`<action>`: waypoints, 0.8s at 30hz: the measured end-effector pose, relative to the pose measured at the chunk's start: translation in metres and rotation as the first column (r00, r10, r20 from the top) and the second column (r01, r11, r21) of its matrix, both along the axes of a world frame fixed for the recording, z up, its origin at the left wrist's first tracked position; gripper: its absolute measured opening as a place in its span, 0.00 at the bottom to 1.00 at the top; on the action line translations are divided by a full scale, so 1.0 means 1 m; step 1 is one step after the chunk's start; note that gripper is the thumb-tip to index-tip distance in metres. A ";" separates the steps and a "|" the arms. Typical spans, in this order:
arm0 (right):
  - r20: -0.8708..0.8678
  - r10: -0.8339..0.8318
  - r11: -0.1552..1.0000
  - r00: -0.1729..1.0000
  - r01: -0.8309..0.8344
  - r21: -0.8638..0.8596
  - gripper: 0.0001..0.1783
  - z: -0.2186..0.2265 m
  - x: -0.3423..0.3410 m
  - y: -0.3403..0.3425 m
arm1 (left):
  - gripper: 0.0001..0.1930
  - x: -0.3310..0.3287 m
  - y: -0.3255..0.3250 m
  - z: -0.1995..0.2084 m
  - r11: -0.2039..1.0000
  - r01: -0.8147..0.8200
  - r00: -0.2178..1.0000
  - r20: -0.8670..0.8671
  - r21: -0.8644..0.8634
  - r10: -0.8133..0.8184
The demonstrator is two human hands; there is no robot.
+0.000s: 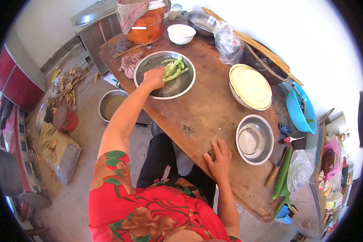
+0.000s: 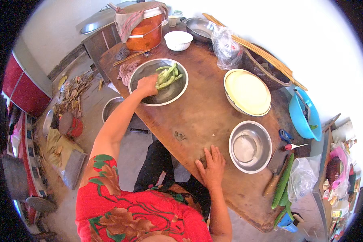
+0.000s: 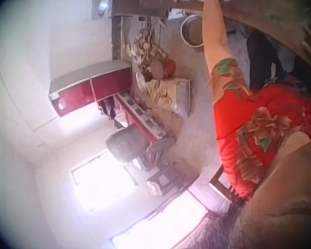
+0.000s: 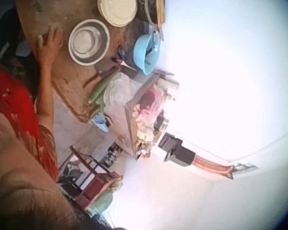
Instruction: The person washes green beans in a metal bowl, then transfers them to a wooden cutting board. Using a cleaver, the person chops the green beans into small pieces.
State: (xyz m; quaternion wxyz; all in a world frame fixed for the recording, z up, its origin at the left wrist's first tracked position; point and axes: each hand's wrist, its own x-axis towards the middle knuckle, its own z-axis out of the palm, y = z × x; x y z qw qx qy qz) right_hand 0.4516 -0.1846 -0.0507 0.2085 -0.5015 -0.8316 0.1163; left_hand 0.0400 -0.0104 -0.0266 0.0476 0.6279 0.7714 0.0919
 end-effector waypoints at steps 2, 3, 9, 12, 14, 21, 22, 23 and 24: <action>-0.010 0.003 1.000 1.000 -0.003 -0.009 0.32 0.000 0.000 0.001 | 0.30 -0.006 0.004 0.001 1.000 0.001 0.999 0.050 0.002 -0.001; -0.012 0.001 1.000 1.000 -0.001 -0.007 0.32 0.000 0.000 0.002 | 0.29 -0.004 0.003 0.011 1.000 0.014 0.995 0.095 -0.018 -0.012; -0.008 -0.002 1.000 1.000 0.002 -0.007 0.31 0.001 -0.001 0.001 | 0.39 0.001 0.004 0.042 0.993 0.114 0.973 0.205 -0.041 -0.104; 0.003 -0.005 1.000 1.000 0.005 -0.016 0.31 0.003 -0.001 -0.001 | 0.53 0.006 0.018 0.042 0.992 0.108 0.994 0.035 -0.071 -0.105; 0.019 -0.011 0.999 1.000 0.012 -0.033 0.31 0.004 -0.002 -0.001 | 0.55 0.007 0.022 0.019 0.995 0.091 0.994 -0.071 0.050 -0.087; -0.009 0.008 1.000 1.000 -0.008 -0.007 0.32 0.001 0.001 -0.001 | 0.48 0.019 0.039 0.001 0.995 0.098 0.995 -0.033 -0.012 -0.098; -0.005 0.006 1.000 1.000 -0.006 -0.008 0.32 0.001 0.001 -0.001 | 0.45 0.021 0.039 0.003 0.990 0.130 0.991 -0.028 -0.050 -0.131; -0.001 0.004 1.000 1.000 -0.004 -0.008 0.32 0.000 0.002 0.000 | 0.42 0.023 0.038 0.005 0.983 0.161 0.986 -0.022 -0.088 -0.163; 0.000 0.006 1.000 1.000 -0.006 -0.006 0.31 0.000 0.001 0.001 | 0.34 0.027 0.037 0.003 0.986 0.163 0.986 -0.037 -0.020 -0.164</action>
